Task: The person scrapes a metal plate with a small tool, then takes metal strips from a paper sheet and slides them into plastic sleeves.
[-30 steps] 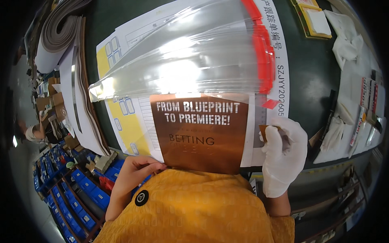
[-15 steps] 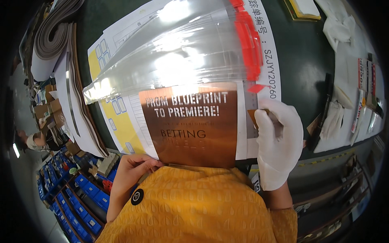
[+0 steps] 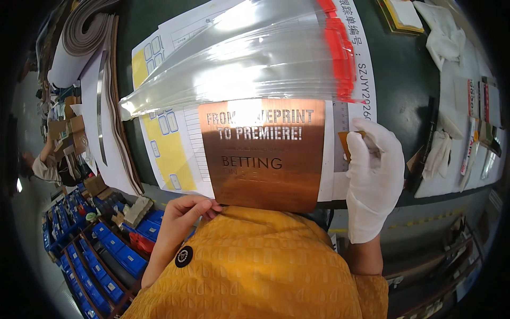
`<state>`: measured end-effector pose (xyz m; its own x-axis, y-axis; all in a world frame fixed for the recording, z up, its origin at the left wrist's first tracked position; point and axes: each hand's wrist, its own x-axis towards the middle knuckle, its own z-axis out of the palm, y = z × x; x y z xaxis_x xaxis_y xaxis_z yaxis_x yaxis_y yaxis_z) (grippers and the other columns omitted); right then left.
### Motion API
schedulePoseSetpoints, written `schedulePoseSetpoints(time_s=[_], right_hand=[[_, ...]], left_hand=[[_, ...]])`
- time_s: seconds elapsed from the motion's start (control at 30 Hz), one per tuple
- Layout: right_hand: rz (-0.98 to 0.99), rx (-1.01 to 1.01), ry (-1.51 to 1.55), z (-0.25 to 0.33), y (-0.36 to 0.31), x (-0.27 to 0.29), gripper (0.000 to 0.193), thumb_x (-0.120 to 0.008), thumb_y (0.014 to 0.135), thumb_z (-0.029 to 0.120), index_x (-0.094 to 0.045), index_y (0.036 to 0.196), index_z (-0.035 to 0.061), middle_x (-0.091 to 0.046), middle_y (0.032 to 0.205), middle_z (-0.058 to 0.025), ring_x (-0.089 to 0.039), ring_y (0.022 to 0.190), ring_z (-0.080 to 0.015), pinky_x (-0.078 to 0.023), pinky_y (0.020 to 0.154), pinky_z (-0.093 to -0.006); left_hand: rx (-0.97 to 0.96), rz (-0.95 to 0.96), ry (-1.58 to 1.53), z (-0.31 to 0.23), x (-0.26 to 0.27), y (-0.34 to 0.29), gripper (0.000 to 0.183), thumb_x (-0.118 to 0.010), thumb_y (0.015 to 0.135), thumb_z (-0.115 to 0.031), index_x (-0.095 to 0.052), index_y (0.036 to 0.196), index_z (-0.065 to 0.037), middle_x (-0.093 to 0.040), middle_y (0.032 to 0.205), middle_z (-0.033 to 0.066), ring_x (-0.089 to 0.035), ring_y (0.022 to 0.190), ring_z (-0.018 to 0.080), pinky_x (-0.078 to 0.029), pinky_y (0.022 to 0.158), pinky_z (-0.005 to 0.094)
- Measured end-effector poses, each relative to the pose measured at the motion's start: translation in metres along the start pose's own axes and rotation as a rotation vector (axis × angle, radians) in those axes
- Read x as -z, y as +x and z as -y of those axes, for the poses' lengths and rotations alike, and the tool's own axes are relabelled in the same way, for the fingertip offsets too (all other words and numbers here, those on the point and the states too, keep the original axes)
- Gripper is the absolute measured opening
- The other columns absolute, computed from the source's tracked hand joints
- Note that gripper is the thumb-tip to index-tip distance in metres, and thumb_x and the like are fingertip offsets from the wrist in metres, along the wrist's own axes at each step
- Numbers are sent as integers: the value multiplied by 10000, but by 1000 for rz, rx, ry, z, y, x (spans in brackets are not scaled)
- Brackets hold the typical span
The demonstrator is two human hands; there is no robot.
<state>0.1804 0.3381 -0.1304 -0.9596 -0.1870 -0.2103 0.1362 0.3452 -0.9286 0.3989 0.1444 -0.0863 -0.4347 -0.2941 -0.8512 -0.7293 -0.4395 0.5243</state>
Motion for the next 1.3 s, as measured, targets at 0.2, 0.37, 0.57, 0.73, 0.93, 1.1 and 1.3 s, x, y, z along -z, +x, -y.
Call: schedulePoseSetpoints(time_s=[0.2, 0.37, 0.57, 0.73, 0.93, 1.1, 1.3], right_hand=[[-20, -21, -55, 4, 0, -2, 195, -587, 858, -49, -612, 1041, 13, -555, 896, -12, -517, 740, -60, -422, 603, -182], [-33, -80, -71, 10, 0, -4, 190, -586, 848, -53, -624, 1021, 14, -521, 841, -4, -461, 659, -48, -371, 554, -179], [-49, -72, -112, 12, -1, -5, 207, -586, 838, -59, -626, 1028, 11, -507, 818, -4, -426, 619, -44, -342, 539, -177], [-60, -19, -52, 4, -1, -6, 224, -588, 825, -71, -625, 1035, 0, -520, 818, -14, -430, 597, -51, -336, 521, -175], [-79, -29, -107, 12, 0, -5, 228, -606, 799, -78, -632, 1014, -7, -529, 796, -26, -459, 600, -65, -363, 525, -181], [177, 143, -230, 42, -5, -15, 291, -683, 740, -67, -646, 1019, 9, -529, 768, -13, -494, 629, -79, -390, 549, -192], [509, 185, -276, 45, -6, -59, 284, -782, 700, 29, -672, 958, 72, -557, 735, -14, -521, 638, -96, -421, 564, -217]], left_hand=[[26, 19, -13, 5, -2, 4, 173, -576, 924, -99, -698, 937, 23, -703, 915, 69, -587, 779, 86, -474, 705, 230], [73, 6, -40, 11, -5, 5, 179, -604, 922, -131, -706, 967, 9, -703, 906, 55, -604, 796, 68, -486, 713, 208], [166, 47, -76, 12, -1, 11, 195, -640, 901, -158, -709, 961, 14, -702, 871, 53, -615, 770, 73, -487, 696, 205], [208, 73, -101, 16, 5, 15, 196, -652, 892, -157, -706, 962, 18, -699, 869, 42, -609, 775, 66, -482, 691, 203], [197, 151, -95, 12, 8, 18, 214, -659, 890, -167, -700, 979, 23, -689, 872, 23, -596, 786, 58, -471, 690, 199], [138, 174, -107, 18, 9, 20, 227, -651, 896, -174, -693, 990, 28, -685, 873, 19, -589, 789, 57, -467, 690, 199], [164, 224, -131, 13, 12, 21, 240, -641, 904, -187, -692, 998, 28, -686, 887, 24, -579, 797, 55, -461, 701, 200]])
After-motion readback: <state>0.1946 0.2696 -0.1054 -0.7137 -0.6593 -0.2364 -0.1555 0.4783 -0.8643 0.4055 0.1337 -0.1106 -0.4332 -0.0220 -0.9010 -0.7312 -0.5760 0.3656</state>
